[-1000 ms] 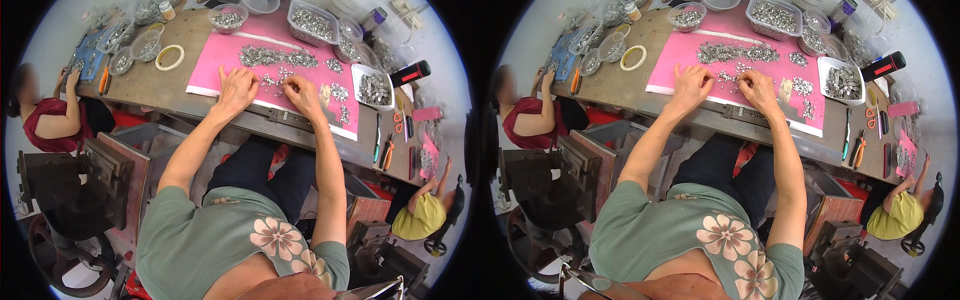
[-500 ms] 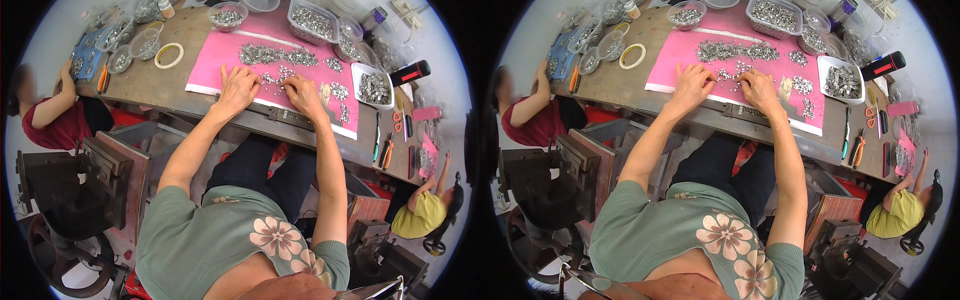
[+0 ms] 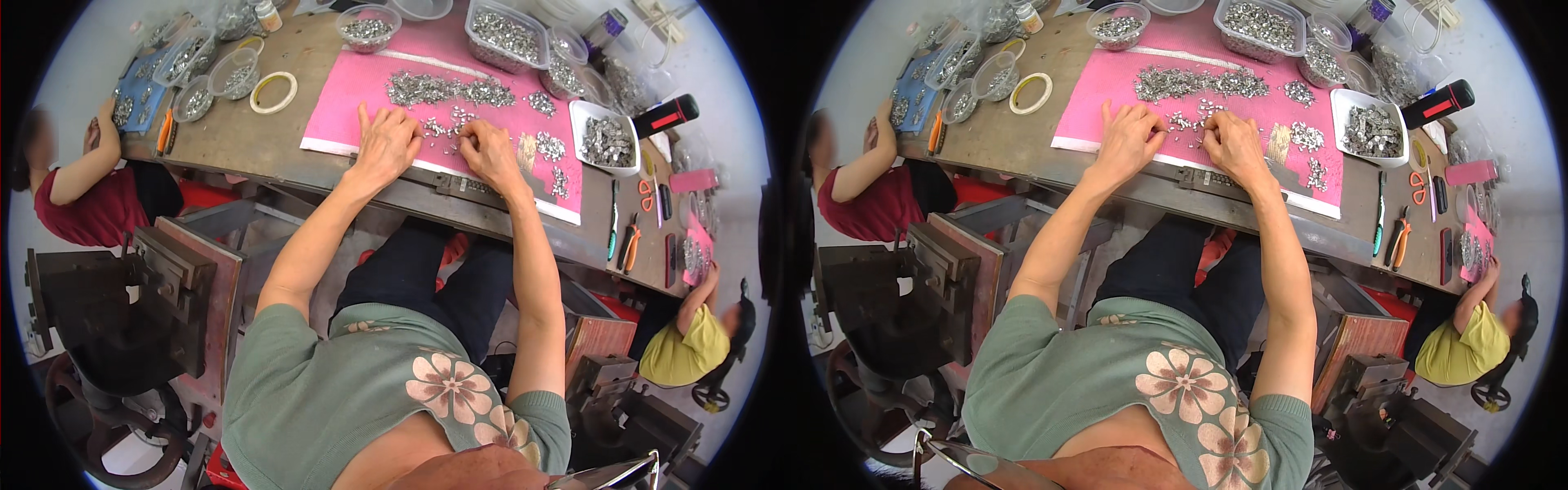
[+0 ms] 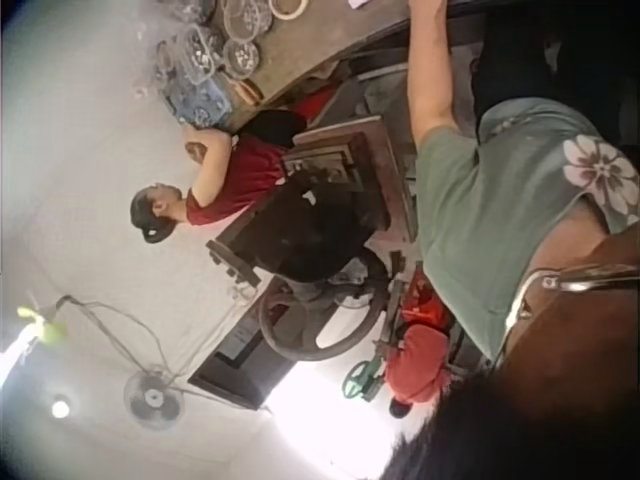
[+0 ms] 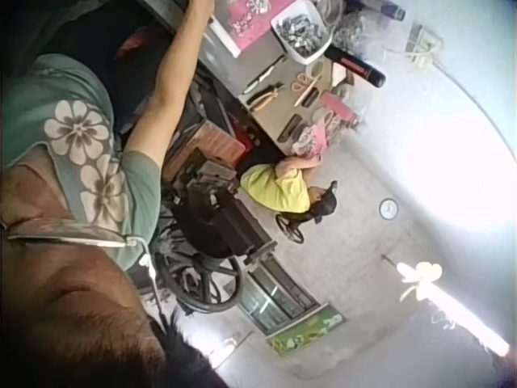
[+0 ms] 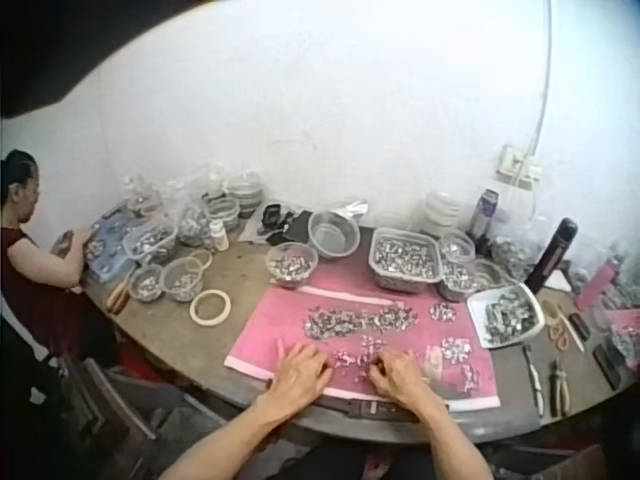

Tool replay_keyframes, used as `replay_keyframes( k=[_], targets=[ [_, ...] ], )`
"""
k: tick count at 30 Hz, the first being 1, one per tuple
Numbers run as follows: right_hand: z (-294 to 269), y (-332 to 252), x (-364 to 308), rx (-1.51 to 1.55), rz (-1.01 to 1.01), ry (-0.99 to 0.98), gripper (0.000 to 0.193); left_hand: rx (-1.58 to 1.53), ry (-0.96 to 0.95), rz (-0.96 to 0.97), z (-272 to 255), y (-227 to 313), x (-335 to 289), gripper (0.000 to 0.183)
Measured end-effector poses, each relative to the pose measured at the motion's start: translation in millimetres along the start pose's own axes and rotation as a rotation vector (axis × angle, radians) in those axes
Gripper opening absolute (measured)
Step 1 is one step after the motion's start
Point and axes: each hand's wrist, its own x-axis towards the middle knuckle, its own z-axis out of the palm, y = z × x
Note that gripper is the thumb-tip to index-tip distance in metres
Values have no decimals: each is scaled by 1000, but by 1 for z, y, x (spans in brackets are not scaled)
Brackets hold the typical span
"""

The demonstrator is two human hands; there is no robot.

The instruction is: Placing small metal components into a template and operating a manual wheel-based press to finish them.

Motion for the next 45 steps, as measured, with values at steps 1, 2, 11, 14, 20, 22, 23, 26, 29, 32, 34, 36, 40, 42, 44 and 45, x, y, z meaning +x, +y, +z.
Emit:
replay_keyframes(
  k=[1, 2, 11, 14, 20, 22, 23, 26, 29, 32, 34, 36, 40, 42, 44, 45],
  targets=[
    [-1, 3, -2, 79, 29, 5, 11, -55, -10, -10, -1, 3, -1, 7],
    [-4, 2, -4, 79, 33, 6, 11, -110, -21, -21, -2, 6, -1, 5],
    [-32, 22, -52, 43, 46, 55, 9, -367, -70, 214, 14, 71, -9, 9],
    [-40, 16, -59, 66, 103, 90, 10, -348, -69, 247, 25, 80, -11, 10],
    [-36, 22, -69, 70, 123, 155, 9, -297, -54, 281, 33, 85, -13, 10],
    [-33, 22, -69, 69, 126, 160, 8, -291, -52, 290, 31, 85, -15, 9],
    [-32, 21, -68, 49, 132, 159, 8, -337, -52, 276, 31, 84, -16, 8],
    [-28, 17, -62, -17, 125, 166, 8, -381, -31, 214, 25, 80, -17, 7],
    [-26, 15, -60, -85, 131, 167, 10, -384, -1, 145, 26, 78, -21, 9],
    [-25, 18, -60, -104, 162, 158, 12, -329, 23, 157, 29, 78, -23, 14],
    [-25, 19, -61, -104, 177, 155, 13, -294, 58, 155, 30, 82, -23, 19],
    [-25, 20, -61, -70, 192, 137, 12, -291, 65, 147, 35, 82, -25, 21],
    [-34, 15, -63, -128, 171, 128, 10, -316, 58, 149, 36, 81, -26, 21],
    [-39, 11, -65, -118, 81, 164, 8, -343, 66, 148, 35, 79, -26, 19],
    [-44, 2, -72, -69, 46, 173, 6, -369, 73, 145, 32, 76, -24, 17],
    [-46, -3, -77, -20, 13, 183, 6, -380, 77, 117, 30, 71, -22, 13]
  ],
)
